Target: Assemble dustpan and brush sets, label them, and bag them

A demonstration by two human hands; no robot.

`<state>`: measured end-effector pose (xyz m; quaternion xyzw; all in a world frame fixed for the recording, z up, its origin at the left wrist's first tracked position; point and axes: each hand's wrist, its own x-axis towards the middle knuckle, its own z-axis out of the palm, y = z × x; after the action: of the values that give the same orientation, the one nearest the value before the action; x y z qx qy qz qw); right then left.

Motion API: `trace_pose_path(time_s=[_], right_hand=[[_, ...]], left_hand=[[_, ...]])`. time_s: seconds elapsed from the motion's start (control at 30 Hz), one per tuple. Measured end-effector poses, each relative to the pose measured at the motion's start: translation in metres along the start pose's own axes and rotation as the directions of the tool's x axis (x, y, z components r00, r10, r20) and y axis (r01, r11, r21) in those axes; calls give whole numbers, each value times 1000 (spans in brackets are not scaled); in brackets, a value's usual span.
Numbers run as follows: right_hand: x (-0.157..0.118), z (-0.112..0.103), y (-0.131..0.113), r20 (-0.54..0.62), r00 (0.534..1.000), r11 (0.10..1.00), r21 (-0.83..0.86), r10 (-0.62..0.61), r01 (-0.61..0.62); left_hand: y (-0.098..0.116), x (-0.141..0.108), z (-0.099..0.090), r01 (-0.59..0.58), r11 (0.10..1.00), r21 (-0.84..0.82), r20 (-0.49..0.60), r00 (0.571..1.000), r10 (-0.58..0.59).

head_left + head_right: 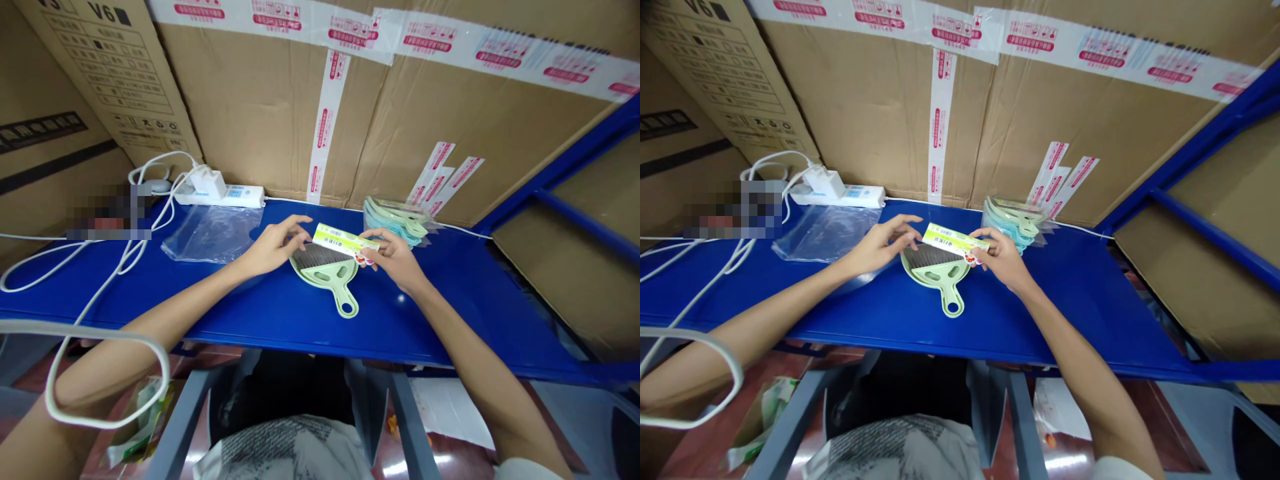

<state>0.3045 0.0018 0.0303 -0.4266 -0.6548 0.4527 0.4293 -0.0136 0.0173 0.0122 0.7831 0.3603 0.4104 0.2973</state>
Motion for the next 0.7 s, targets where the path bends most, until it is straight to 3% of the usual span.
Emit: trace_pose_path(time_s=[0.07, 0.13, 0.27, 0.37, 0.47, 0.6, 0.7], right_hand=[[1, 5, 7, 46, 999, 1000, -21, -4, 5], [2, 9, 10, 82, 996, 1000, -15, -15, 16], [-1, 14, 8, 102, 994, 999, 33, -31, 27], [-4, 18, 7, 116, 993, 996, 82, -36, 26], [-2, 19, 12, 89, 994, 995, 81, -66, 59], [3, 17, 25, 64, 994, 993, -72, -91, 95], [4, 15, 29, 65, 988, 945, -290, -141, 154]], left_hand=[[-6, 3, -1, 96, 977, -189, -18, 995, -101], [-9, 5, -1, 133, 962, -238, -15, 990, -140], [-7, 4, 4, 34, 999, -19, -21, 999, -35], [-6, 3, 5, -33, 999, 42, 35, 999, 31], [-9, 4, 2, -48, 993, 106, 12, 999, 47], [-16, 6, -1, -30, 998, 46, 39, 999, 29], [-17, 5, 1, -28, 999, -27, 84, 996, 30]])
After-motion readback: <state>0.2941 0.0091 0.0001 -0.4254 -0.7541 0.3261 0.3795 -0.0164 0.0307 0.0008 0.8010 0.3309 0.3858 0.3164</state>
